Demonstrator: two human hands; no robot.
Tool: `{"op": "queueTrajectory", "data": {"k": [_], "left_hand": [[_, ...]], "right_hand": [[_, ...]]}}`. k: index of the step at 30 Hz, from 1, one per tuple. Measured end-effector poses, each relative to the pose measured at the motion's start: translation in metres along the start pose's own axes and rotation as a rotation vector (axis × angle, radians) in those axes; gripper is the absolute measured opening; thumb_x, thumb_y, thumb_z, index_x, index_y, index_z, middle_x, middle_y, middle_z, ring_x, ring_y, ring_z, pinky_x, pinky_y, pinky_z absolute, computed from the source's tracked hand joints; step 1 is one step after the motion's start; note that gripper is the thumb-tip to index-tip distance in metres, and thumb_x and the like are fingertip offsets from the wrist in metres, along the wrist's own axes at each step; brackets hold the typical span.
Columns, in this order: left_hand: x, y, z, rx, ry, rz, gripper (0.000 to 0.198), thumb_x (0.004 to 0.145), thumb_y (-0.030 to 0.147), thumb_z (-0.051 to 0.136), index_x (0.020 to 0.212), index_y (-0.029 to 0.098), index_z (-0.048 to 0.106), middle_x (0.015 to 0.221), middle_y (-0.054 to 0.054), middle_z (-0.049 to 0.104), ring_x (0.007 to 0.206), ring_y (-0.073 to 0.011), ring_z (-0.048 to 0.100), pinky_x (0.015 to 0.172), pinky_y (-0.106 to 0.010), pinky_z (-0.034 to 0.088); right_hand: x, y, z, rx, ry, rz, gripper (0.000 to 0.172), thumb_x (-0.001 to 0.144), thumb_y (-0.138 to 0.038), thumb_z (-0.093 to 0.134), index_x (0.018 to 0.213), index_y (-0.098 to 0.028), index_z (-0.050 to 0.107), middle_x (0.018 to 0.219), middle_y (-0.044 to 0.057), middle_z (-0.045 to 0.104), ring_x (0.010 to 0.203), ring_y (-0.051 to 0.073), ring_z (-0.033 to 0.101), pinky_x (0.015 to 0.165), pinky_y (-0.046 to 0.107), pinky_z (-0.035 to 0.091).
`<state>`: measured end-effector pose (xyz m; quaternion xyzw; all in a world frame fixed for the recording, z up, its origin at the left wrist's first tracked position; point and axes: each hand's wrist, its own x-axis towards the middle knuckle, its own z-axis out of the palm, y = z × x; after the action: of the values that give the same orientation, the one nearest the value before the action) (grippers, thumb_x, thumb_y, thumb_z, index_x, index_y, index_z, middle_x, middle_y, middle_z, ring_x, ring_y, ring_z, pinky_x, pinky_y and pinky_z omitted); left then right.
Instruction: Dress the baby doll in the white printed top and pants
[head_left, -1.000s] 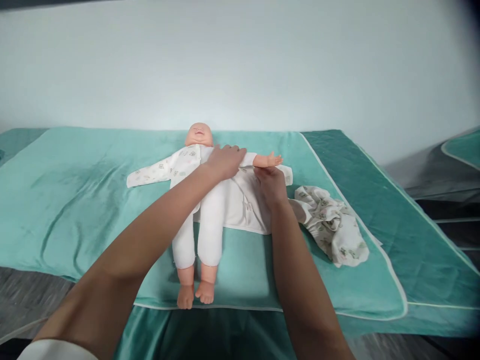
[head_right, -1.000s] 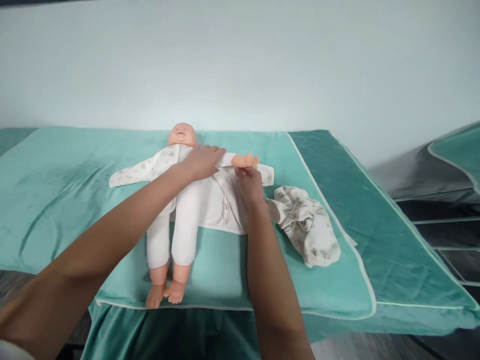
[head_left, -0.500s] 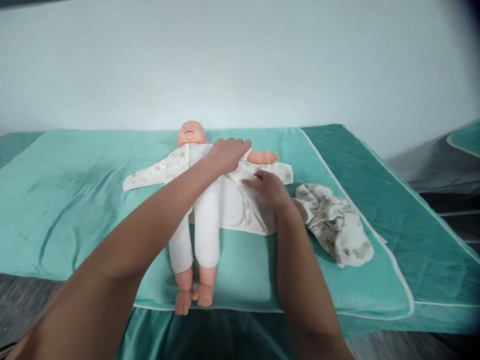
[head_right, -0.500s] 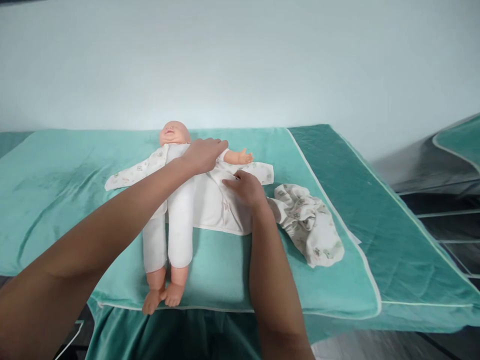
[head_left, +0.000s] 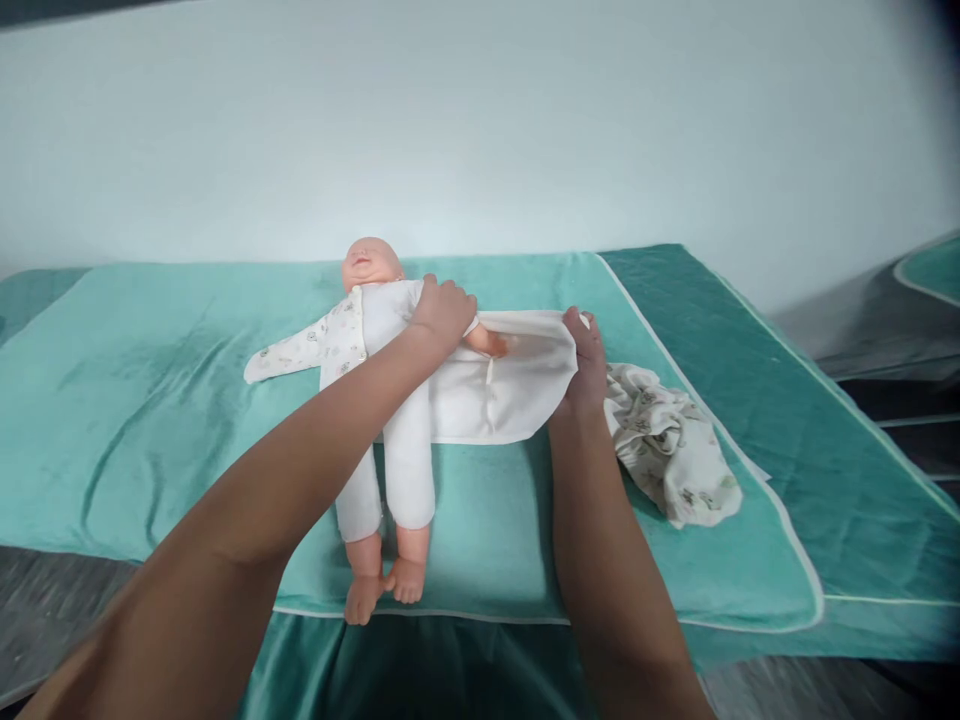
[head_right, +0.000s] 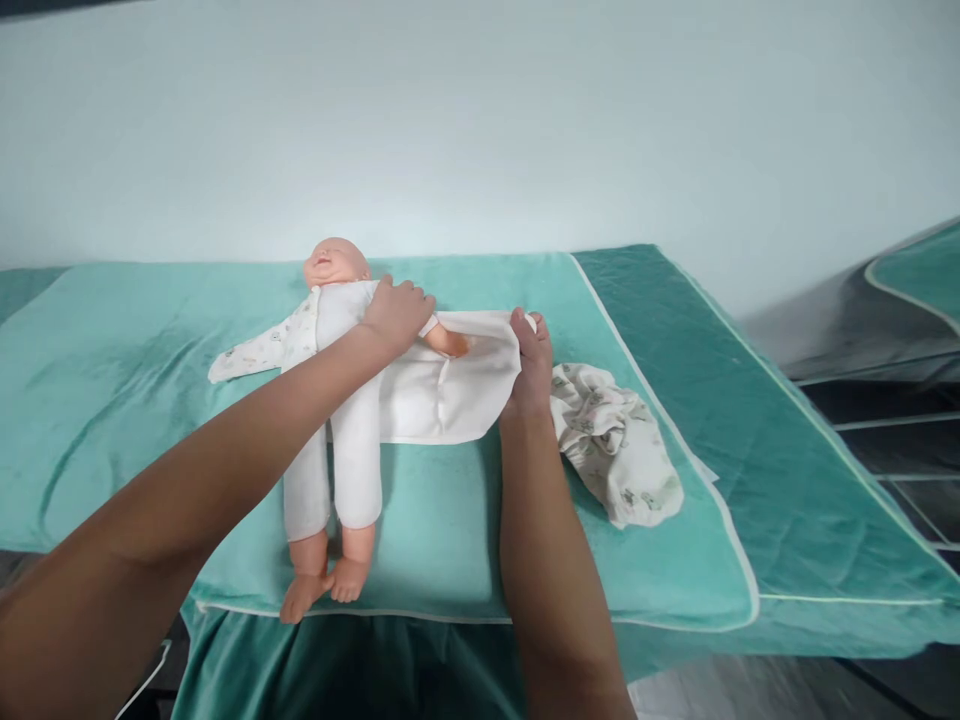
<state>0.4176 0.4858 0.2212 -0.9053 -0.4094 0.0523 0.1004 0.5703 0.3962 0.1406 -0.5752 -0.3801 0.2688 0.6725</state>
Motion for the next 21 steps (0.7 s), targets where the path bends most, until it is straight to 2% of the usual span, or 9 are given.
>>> {"op": "queueTrajectory", "data": {"k": [3,5,9,11,13,15,17,19,21], "left_hand": [[0.007,0.005,0.010,-0.056,0.026,-0.053,0.036,0.090,0.008,0.059,0.125,0.014,0.067,0.124,-0.018,0.070,0.123,-0.0341,0.058,0.106,-0.051,0.034],[0.012,0.007,0.016,-0.116,0.051,-0.098,0.040,0.088,0.010,0.062,0.127,0.015,0.065,0.130,-0.018,0.066,0.125,-0.0345,0.057,0.106,-0.050,0.037],[0.018,0.000,0.018,-0.339,0.074,-0.174,0.036,0.089,0.020,0.063,0.124,0.015,0.063,0.139,-0.021,0.057,0.127,-0.0366,0.056,0.100,-0.049,0.043],[0.018,-0.010,0.014,-0.520,0.083,-0.115,0.024,0.089,0.024,0.060,0.112,0.018,0.065,0.130,-0.017,0.063,0.117,-0.0322,0.061,0.093,-0.043,0.046],[0.015,-0.023,0.009,-0.682,0.136,-0.051,0.013,0.087,0.018,0.055,0.097,0.019,0.063,0.110,-0.010,0.069,0.099,-0.0249,0.063,0.083,-0.037,0.046],[0.010,-0.037,0.006,-0.758,0.224,-0.042,0.012,0.082,0.011,0.051,0.085,0.020,0.058,0.089,-0.005,0.067,0.083,-0.0206,0.059,0.076,-0.034,0.043],[0.004,-0.052,0.005,-0.773,0.313,-0.079,0.013,0.078,0.008,0.049,0.079,0.020,0.055,0.079,-0.003,0.063,0.076,-0.0200,0.056,0.074,-0.034,0.041],[-0.003,-0.067,0.006,-0.772,0.404,-0.121,0.016,0.075,0.005,0.049,0.073,0.021,0.052,0.076,-0.003,0.061,0.077,-0.0212,0.056,0.076,-0.035,0.041],[-0.011,-0.079,0.010,-0.797,0.510,-0.141,0.020,0.071,0.002,0.049,0.067,0.021,0.049,0.074,-0.004,0.060,0.082,-0.0227,0.058,0.081,-0.036,0.042]], "right_hand": [[-0.018,-0.014,0.014,0.009,-0.085,-0.010,0.048,0.094,-0.075,0.038,0.107,-0.031,0.054,0.095,0.007,0.062,0.092,0.028,0.065,0.076,0.043,0.054],[-0.028,-0.021,0.023,0.048,-0.208,0.033,0.049,0.094,-0.074,0.040,0.114,-0.032,0.054,0.106,0.008,0.067,0.099,0.028,0.067,0.079,0.043,0.055],[-0.033,-0.027,0.032,0.195,-0.466,0.089,0.070,0.074,-0.074,0.069,0.126,-0.030,0.055,0.114,0.008,0.071,0.102,0.030,0.069,0.078,0.042,0.056],[-0.033,-0.026,0.033,0.255,-0.548,0.095,0.082,0.064,-0.070,0.080,0.131,-0.031,0.055,0.118,0.007,0.071,0.101,0.029,0.069,0.076,0.040,0.056],[-0.033,-0.024,0.034,0.285,-0.637,0.094,0.084,0.061,-0.066,0.085,0.132,-0.032,0.055,0.121,0.006,0.069,0.103,0.028,0.069,0.078,0.039,0.055],[-0.036,-0.021,0.037,0.302,-0.759,0.074,0.081,0.062,-0.060,0.089,0.131,-0.032,0.057,0.121,0.006,0.069,0.104,0.026,0.068,0.082,0.039,0.055],[-0.040,-0.019,0.042,0.298,-0.863,0.022,0.073,0.068,-0.057,0.088,0.129,-0.032,0.057,0.117,0.005,0.068,0.102,0.024,0.066,0.086,0.040,0.055],[-0.046,-0.019,0.048,0.204,-0.876,-0.087,0.059,0.078,-0.054,0.083,0.126,-0.030,0.059,0.112,0.005,0.066,0.098,0.022,0.064,0.088,0.040,0.053],[-0.052,-0.021,0.052,0.044,-0.821,-0.261,0.044,0.083,-0.051,0.079,0.116,-0.026,0.062,0.105,0.004,0.063,0.095,0.021,0.059,0.087,0.039,0.051]]}}
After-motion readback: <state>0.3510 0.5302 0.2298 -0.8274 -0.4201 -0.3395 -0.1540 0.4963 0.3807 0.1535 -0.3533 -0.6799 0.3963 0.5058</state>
